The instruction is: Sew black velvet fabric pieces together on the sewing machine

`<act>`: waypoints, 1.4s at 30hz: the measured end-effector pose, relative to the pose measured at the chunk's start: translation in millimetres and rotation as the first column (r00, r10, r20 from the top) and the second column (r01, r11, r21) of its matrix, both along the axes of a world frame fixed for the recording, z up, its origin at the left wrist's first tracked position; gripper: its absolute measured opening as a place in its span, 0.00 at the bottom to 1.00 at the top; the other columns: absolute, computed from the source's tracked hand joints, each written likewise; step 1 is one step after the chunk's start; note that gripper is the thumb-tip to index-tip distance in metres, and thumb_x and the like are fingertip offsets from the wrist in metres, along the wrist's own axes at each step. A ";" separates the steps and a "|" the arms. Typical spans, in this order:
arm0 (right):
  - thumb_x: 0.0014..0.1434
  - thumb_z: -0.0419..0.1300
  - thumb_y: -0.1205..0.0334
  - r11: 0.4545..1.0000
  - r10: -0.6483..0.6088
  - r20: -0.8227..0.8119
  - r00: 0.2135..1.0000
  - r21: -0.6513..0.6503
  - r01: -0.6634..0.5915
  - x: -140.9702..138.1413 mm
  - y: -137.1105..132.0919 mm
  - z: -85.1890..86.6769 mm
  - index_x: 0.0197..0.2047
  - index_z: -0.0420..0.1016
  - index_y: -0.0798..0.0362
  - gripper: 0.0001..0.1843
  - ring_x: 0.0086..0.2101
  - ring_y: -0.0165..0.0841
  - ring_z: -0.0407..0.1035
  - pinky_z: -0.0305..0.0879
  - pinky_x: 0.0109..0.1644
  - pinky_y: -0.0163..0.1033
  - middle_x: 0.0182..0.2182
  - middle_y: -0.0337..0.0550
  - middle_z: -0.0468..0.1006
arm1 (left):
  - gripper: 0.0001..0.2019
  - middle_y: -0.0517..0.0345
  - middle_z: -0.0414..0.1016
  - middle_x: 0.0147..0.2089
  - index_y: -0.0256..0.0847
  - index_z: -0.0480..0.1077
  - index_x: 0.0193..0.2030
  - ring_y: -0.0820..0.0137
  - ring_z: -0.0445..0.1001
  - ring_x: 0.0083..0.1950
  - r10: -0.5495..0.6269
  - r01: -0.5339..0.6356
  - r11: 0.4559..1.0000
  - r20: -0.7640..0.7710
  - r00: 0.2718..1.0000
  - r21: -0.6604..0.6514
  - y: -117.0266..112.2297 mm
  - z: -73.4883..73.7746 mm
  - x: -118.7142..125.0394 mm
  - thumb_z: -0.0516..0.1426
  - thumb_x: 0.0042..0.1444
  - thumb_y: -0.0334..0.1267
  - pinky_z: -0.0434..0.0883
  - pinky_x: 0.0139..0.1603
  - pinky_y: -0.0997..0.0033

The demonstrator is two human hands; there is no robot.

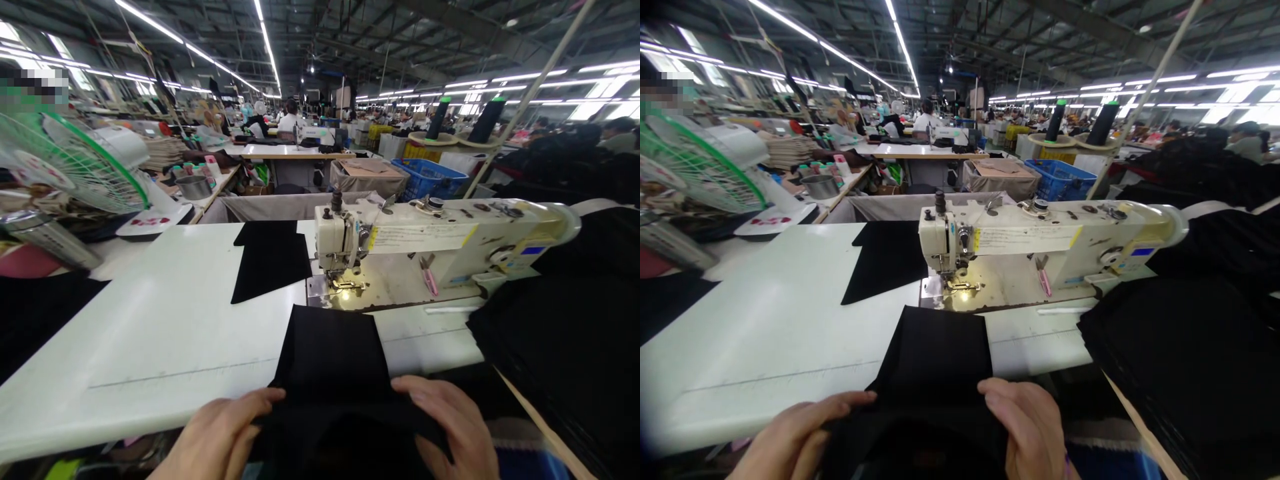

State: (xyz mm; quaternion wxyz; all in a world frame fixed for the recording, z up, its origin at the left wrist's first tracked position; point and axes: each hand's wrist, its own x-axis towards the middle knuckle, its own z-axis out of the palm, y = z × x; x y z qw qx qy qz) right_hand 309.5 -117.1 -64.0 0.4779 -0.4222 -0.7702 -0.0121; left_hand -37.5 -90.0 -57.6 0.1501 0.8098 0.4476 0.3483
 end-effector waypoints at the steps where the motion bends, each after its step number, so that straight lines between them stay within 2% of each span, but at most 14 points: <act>1: 0.66 0.55 0.65 1.000 -0.030 -0.023 0.999 0.003 0.030 -6.4 7.3 -0.3 0.48 0.72 0.46 0.09 0.35 0.37 0.82 0.77 0.35 0.38 0.38 0.44 0.86 | 0.10 0.65 0.84 0.43 0.57 0.70 0.51 0.71 0.82 0.38 -0.048 0.048 0.999 -0.020 0.999 -0.008 2.0 0.7 4.4 0.50 0.68 0.46 0.75 0.43 0.78; 3: 0.68 0.52 0.66 0.994 -0.101 -0.078 0.992 -0.044 0.098 -19.7 21.0 -3.1 0.49 0.70 0.47 0.09 0.38 0.37 0.82 0.77 0.39 0.38 0.40 0.44 0.86 | 0.10 0.66 0.83 0.40 0.56 0.70 0.52 0.71 0.82 0.36 -0.155 0.152 0.987 -0.073 0.985 -0.051 6.4 3.0 10.9 0.50 0.69 0.44 0.75 0.41 0.79; 5: 0.71 0.49 0.63 0.971 -0.159 -0.086 0.984 -0.196 0.140 -29.1 31.3 -7.9 0.49 0.69 0.48 0.10 0.40 0.37 0.81 0.76 0.42 0.39 0.40 0.46 0.84 | 0.10 0.64 0.83 0.41 0.55 0.70 0.52 0.70 0.82 0.36 -0.244 0.231 0.966 -0.121 0.962 -0.113 11.5 6.1 13.8 0.50 0.69 0.44 0.75 0.40 0.79; 8: 0.73 0.45 0.58 0.889 -0.212 -0.042 0.976 -0.423 0.175 -33.1 39.3 -13.9 0.42 0.67 0.48 0.12 0.31 0.37 0.77 0.72 0.32 0.38 0.30 0.42 0.79 | 0.17 0.59 0.83 0.46 0.52 0.68 0.56 0.65 0.83 0.41 -0.289 0.237 0.941 -0.216 0.933 -0.240 18.1 12.7 14.9 0.57 0.63 0.52 0.76 0.43 0.73; 11: 0.74 0.43 0.57 0.858 -0.183 -0.016 0.983 -0.491 0.151 -32.1 41.6 -14.1 0.38 0.63 0.47 0.13 0.25 0.36 0.72 0.67 0.28 0.38 0.25 0.37 0.72 | 0.25 0.54 0.83 0.45 0.48 0.65 0.61 0.59 0.83 0.41 -0.272 0.147 0.927 -0.346 0.898 -0.346 19.2 20.7 16.7 0.60 0.59 0.53 0.77 0.42 0.67; 14: 0.74 0.43 0.57 0.854 -0.143 -0.020 0.990 -0.508 0.113 -32.2 42.4 -11.6 0.40 0.64 0.47 0.13 0.28 0.36 0.73 0.69 0.33 0.39 0.28 0.39 0.74 | 0.20 0.49 0.83 0.42 0.43 0.66 0.60 0.55 0.83 0.40 -0.178 -0.023 0.926 -0.489 0.854 -0.377 16.6 29.4 19.0 0.53 0.64 0.46 0.76 0.39 0.61; 19: 0.72 0.46 0.58 0.859 -0.155 -0.054 0.986 -0.501 0.107 -32.2 48.2 -17.2 0.49 0.69 0.50 0.12 0.43 0.40 0.77 0.74 0.48 0.44 0.42 0.48 0.80 | 0.17 0.51 0.80 0.32 0.42 0.72 0.40 0.55 0.81 0.34 -0.056 -0.243 0.893 -0.628 0.776 -0.380 27.1 37.5 25.0 0.44 0.67 0.45 0.72 0.36 0.60; 25: 0.70 0.49 0.59 0.877 -0.210 -0.094 0.973 -0.459 0.145 -31.4 62.7 -29.8 0.46 0.72 0.51 0.11 0.47 0.41 0.75 0.72 0.54 0.48 0.45 0.50 0.79 | 0.14 0.50 0.75 0.43 0.43 0.69 0.37 0.60 0.75 0.44 0.066 -0.143 0.968 -0.343 0.937 -0.204 79.9 26.0 42.7 0.46 0.66 0.43 0.71 0.47 0.60; 29: 0.70 0.49 0.60 0.885 -0.286 -0.081 0.955 -0.405 0.230 -33.3 75.6 -33.6 0.42 0.71 0.51 0.11 0.42 0.41 0.75 0.73 0.48 0.48 0.40 0.49 0.78 | 0.08 0.49 0.71 0.42 0.42 0.68 0.37 0.58 0.73 0.43 0.144 -0.207 0.953 -0.269 0.952 -0.223 125.0 14.6 55.9 0.52 0.60 0.41 0.70 0.47 0.58; 32: 0.70 0.49 0.60 0.883 -0.323 -0.047 0.945 -0.374 0.283 -34.1 82.6 -36.2 0.39 0.70 0.51 0.11 0.39 0.42 0.74 0.73 0.46 0.50 0.37 0.49 0.76 | 0.03 0.54 0.70 0.37 0.43 0.68 0.32 0.61 0.72 0.38 0.085 -0.158 0.951 -0.268 0.960 -0.264 146.1 9.1 63.8 0.58 0.53 0.38 0.69 0.42 0.62; 35: 0.68 0.51 0.58 0.872 -0.374 0.006 0.928 -0.337 0.354 -31.8 83.5 -39.6 0.36 0.70 0.51 0.11 0.44 0.46 0.73 0.71 0.51 0.56 0.42 0.53 0.76 | 0.04 0.56 0.70 0.31 0.43 0.65 0.28 0.62 0.72 0.36 0.034 -0.100 0.956 -0.234 0.972 -0.275 148.5 7.2 69.0 0.56 0.51 0.33 0.68 0.41 0.63; 38: 0.66 0.55 0.54 0.851 -0.422 -0.063 0.905 -0.372 0.371 -29.1 79.8 -40.2 0.34 0.71 0.50 0.12 0.52 0.50 0.69 0.64 0.59 0.61 0.48 0.57 0.76 | 0.05 0.55 0.71 0.32 0.43 0.64 0.31 0.62 0.73 0.37 0.044 -0.079 0.960 -0.134 0.990 -0.267 136.7 7.9 69.1 0.52 0.58 0.37 0.70 0.42 0.62; 40: 0.65 0.58 0.50 0.843 -0.418 -0.227 0.880 -0.459 0.282 -29.0 77.7 -36.6 0.32 0.71 0.51 0.15 0.56 0.50 0.68 0.61 0.62 0.61 0.52 0.57 0.75 | 0.07 0.55 0.73 0.34 0.43 0.65 0.35 0.63 0.74 0.37 0.078 -0.044 0.943 0.091 0.993 -0.331 126.2 10.4 65.6 0.52 0.60 0.43 0.72 0.42 0.63; 42: 0.63 0.59 0.47 0.820 -0.387 -0.430 0.816 -0.566 0.091 -30.4 77.5 -29.6 0.31 0.70 0.52 0.17 0.55 0.49 0.70 0.63 0.62 0.58 0.53 0.56 0.76 | 0.10 0.57 0.76 0.38 0.43 0.66 0.39 0.65 0.76 0.39 0.140 0.020 0.917 0.368 0.919 -0.398 116.3 15.0 60.4 0.57 0.58 0.46 0.73 0.41 0.66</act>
